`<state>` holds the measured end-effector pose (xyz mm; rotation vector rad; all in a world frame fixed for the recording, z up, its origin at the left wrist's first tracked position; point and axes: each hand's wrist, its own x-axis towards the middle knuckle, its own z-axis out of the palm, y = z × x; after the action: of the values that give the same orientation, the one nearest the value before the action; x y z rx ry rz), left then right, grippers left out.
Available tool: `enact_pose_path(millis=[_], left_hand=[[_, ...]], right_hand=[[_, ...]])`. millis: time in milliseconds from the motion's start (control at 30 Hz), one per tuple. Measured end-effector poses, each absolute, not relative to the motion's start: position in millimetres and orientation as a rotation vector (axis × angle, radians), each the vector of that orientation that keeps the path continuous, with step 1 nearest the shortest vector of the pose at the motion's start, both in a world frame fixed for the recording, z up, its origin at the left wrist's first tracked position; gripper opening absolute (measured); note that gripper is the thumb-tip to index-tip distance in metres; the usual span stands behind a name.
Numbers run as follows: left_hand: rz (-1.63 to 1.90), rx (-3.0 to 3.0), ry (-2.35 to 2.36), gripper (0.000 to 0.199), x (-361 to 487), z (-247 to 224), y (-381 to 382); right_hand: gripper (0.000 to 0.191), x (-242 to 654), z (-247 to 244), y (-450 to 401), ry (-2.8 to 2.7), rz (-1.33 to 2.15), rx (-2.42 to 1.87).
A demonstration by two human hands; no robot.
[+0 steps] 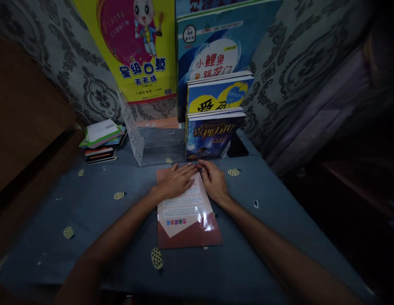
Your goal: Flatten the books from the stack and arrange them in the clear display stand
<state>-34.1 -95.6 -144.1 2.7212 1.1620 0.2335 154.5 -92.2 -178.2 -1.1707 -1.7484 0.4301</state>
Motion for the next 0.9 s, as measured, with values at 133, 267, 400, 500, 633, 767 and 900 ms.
enact_pose_path(millis=[133,267,400,500,633,767,900], left_hand=[[0.268,2.724,1.151,0.049,-34,-145,-96],[0.251,2.718,1.168,0.051,-35,-145,-97],[0.223,2.713,1.172,0.053,-41,-148,-99],[0.211,2.707,1.203,0.055,-50,-151,-103],[0.198,2.69,1.284,0.058,-71,-150,-117],[0.157,2.635,1.437,0.06,-93,-147,-134],[0.114,2.551,1.63,0.062,-104,-145,-146]], right_hand=[[0.036,154,-177,-93,-1.806,0.429,-1.164],[0.034,155,-178,-91,-1.856,0.41,-1.193],[0.032,155,-177,-91,-1.879,0.405,-1.219],[0.03,155,-175,-92,-1.891,0.401,-1.239],[0.029,154,-172,-92,-1.909,0.412,-1.255],[0.031,154,-170,-94,-1.93,0.417,-1.266],[0.032,154,-171,-95,-1.915,0.439,-1.258]])
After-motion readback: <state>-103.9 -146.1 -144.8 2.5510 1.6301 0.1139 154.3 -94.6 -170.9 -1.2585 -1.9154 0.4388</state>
